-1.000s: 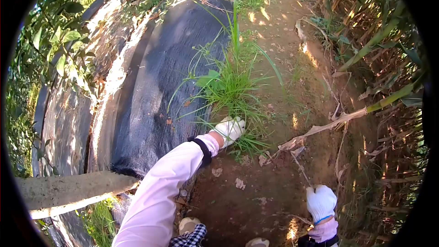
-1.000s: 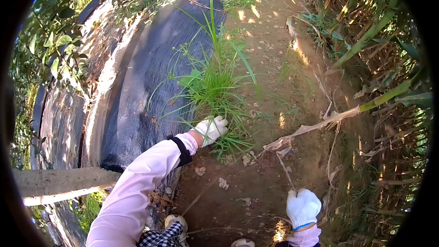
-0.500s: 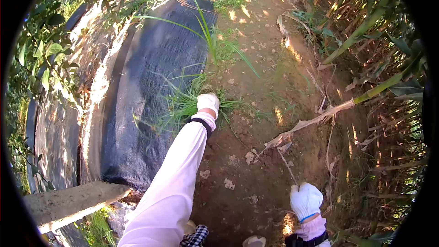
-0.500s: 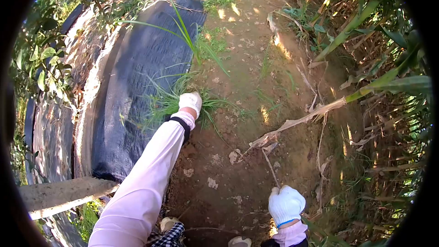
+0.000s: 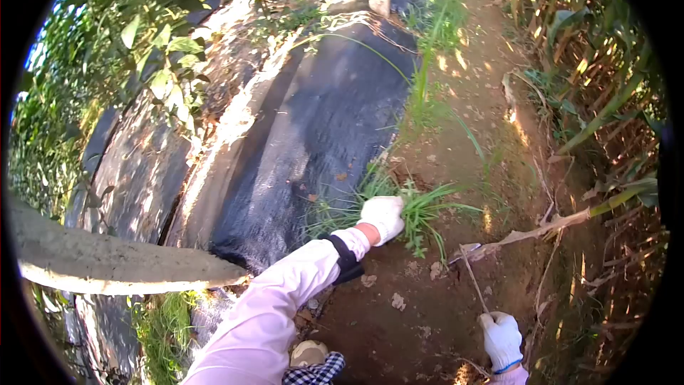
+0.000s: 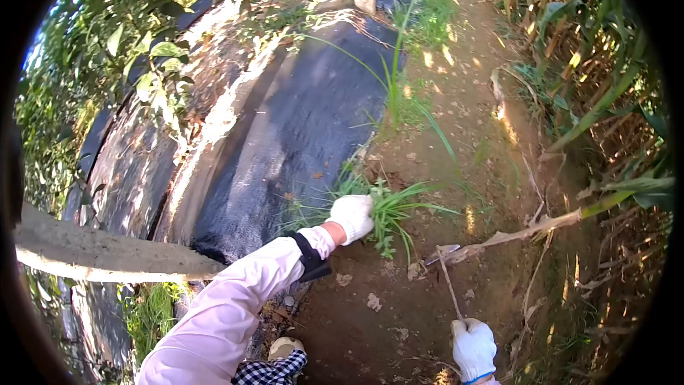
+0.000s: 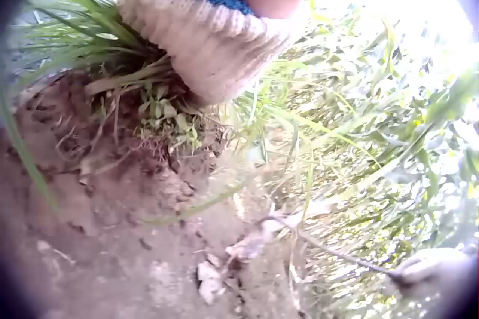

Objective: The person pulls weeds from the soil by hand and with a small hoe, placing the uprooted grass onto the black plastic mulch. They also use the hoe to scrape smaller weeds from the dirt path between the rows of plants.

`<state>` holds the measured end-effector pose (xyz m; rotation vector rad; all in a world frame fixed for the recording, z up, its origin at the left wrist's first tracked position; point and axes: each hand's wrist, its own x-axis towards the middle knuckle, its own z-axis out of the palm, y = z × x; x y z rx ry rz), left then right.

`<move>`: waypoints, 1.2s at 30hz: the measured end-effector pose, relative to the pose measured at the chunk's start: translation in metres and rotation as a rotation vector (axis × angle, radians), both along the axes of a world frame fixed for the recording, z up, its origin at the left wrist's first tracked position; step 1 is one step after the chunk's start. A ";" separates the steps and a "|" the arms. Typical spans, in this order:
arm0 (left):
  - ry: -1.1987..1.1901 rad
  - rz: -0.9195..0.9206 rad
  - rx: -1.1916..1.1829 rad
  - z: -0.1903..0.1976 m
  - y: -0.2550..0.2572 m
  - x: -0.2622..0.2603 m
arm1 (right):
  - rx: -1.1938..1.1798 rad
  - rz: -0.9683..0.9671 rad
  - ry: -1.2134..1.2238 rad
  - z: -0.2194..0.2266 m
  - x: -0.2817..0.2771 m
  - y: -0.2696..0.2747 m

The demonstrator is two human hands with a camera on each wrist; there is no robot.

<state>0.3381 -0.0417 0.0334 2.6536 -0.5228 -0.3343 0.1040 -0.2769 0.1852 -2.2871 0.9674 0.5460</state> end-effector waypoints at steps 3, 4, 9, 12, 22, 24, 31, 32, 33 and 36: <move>-0.193 0.143 -0.259 0.017 -0.022 -0.008 | 0.083 -0.074 -0.075 -0.064 0.004 0.008; -0.222 0.221 -0.390 0.030 -0.029 -0.021 | 0.083 -0.086 -0.121 -0.070 0.006 0.017; 0.029 -0.788 0.260 -0.021 -0.068 -0.089 | 0.028 0.072 -0.134 -0.081 0.001 0.017; 0.113 -0.396 -0.017 -0.018 -0.070 -0.087 | 0.044 0.016 -0.132 -0.078 0.000 0.014; -0.030 -0.546 0.013 0.022 -0.099 -0.087 | -0.097 0.101 -0.171 -0.129 -0.012 -0.005; -0.077 -0.258 -0.196 0.032 -0.097 -0.073 | -0.051 0.058 -0.155 -0.119 -0.009 0.001; 0.073 -0.580 0.023 0.032 -0.077 -0.109 | -0.060 0.103 -0.078 -0.087 0.000 0.013; 0.064 -0.406 -0.037 0.029 -0.082 -0.100 | -0.040 0.097 -0.072 -0.077 0.001 0.020; -0.131 -0.234 -0.226 0.031 -0.078 -0.096 | -0.134 0.139 -0.106 -0.081 0.002 0.019; -0.269 -0.315 -0.198 0.034 -0.065 -0.092 | -0.081 0.158 -0.106 -0.080 0.009 0.015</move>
